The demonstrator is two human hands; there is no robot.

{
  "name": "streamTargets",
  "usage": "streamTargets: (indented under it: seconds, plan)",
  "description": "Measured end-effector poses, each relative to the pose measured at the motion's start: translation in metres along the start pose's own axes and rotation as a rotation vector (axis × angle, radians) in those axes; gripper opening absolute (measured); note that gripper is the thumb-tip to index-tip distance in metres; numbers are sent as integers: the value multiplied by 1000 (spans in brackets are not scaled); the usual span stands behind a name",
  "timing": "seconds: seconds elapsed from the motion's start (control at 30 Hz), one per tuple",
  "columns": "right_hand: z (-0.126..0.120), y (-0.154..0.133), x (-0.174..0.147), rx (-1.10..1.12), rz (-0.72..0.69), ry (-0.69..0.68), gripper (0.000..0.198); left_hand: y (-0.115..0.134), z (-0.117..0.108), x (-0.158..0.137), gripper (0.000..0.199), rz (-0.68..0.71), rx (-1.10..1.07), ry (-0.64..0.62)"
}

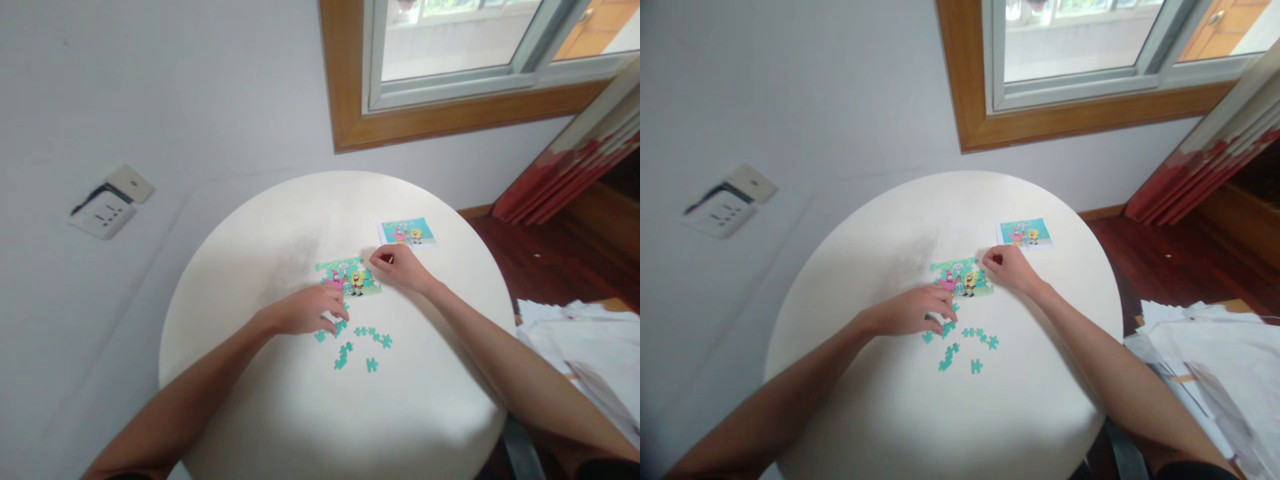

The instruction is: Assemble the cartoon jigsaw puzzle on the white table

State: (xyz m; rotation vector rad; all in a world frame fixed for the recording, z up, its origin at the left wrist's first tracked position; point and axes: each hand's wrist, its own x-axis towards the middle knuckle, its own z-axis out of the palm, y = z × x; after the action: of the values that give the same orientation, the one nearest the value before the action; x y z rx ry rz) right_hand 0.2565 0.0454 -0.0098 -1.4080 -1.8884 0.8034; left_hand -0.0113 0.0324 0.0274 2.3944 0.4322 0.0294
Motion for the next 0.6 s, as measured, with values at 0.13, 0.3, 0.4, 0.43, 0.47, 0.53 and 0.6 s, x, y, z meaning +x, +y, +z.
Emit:
streamTargets:
  seconds: [0.13,0.3,0.4,0.43,0.47,0.53,0.6]
  plan:
    - [2,1,0,0,3,-12,22,0,4,3,17,-6,29,-11]
    - [3,2,0,1,9,-22,22,2,6,3,14,-6,27,-18]
    - [2,1,0,6,15,-28,22,3,7,3,14,3,35,-2]
    - [2,0,0,8,17,-30,22,3,8,3,14,4,43,1]
    - [2,0,0,10,17,-32,22,4,8,3,15,5,49,3]
    - [1,-1,0,11,20,-33,22,5,9,3,15,5,49,9]
    - [1,-1,0,9,25,-30,21,6,10,4,14,4,31,17]
